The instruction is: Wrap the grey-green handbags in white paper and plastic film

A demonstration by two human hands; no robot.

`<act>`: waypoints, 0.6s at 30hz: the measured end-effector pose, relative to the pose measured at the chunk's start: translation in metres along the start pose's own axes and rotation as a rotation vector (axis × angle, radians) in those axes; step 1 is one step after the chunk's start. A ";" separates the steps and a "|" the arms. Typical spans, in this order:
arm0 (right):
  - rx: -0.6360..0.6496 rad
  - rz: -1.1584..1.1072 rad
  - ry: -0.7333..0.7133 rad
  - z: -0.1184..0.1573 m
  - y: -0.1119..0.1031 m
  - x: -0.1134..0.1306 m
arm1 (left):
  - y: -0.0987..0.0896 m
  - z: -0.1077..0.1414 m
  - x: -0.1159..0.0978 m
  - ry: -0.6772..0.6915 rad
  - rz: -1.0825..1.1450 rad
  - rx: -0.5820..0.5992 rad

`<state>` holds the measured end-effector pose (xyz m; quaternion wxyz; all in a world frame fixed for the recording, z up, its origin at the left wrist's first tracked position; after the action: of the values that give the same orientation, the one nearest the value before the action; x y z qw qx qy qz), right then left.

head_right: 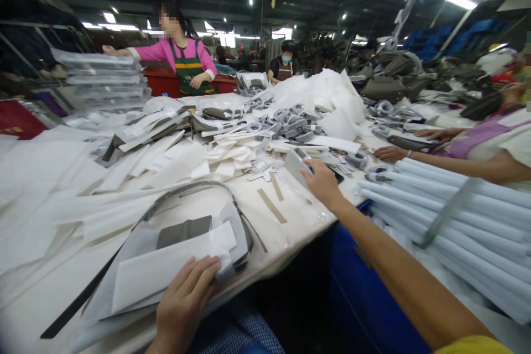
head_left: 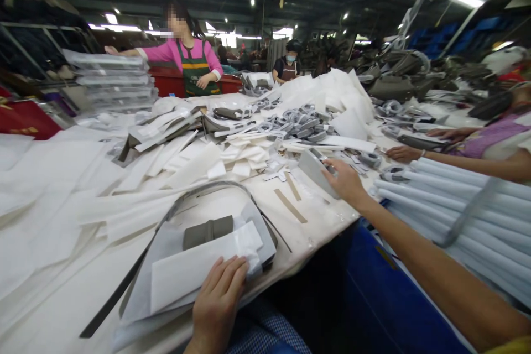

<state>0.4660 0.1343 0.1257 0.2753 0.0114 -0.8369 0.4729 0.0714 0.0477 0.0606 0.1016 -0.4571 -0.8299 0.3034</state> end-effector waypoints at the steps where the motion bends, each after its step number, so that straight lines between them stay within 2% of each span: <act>1: 0.002 0.038 0.053 -0.016 -0.007 -0.020 | 0.000 0.000 0.000 0.000 0.002 -0.004; 3: 0.064 0.080 0.154 -0.044 -0.010 -0.050 | -0.001 0.000 0.000 -0.005 0.002 -0.011; 6: 0.233 0.089 0.314 -0.066 0.006 -0.077 | 0.002 0.003 0.002 -0.018 0.001 -0.002; 8: 0.339 0.043 0.385 -0.070 0.019 -0.083 | 0.005 0.006 0.004 -0.027 0.004 0.004; 11: 0.427 -0.066 0.409 -0.073 0.029 -0.081 | 0.007 0.010 0.006 -0.044 0.016 -0.010; 13: 0.440 -0.128 0.378 -0.076 0.025 -0.078 | 0.009 0.012 0.007 -0.054 0.022 -0.005; 15: 0.407 -0.166 0.315 -0.080 0.013 -0.076 | 0.009 0.013 0.008 -0.061 0.019 -0.001; 16: 0.365 -0.177 0.270 -0.081 0.003 -0.076 | 0.009 0.013 0.008 -0.058 0.014 0.003; 18: 0.199 -0.190 0.148 -0.082 -0.028 -0.076 | 0.008 0.012 0.007 -0.040 0.000 0.007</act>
<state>0.5748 0.1665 0.1447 0.3773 0.0830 -0.7586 0.5248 0.0676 0.0519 0.0450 0.0864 -0.4506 -0.8306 0.3155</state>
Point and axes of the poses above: each hand's wrist, its own z-axis away from the middle knuckle, its own y-axis out of the palm, x = y × z, the point moved 9 cm from there along -z, towards the middle knuckle, and after that the axes turned 6 degrees about -x, right-handed, at the moved point
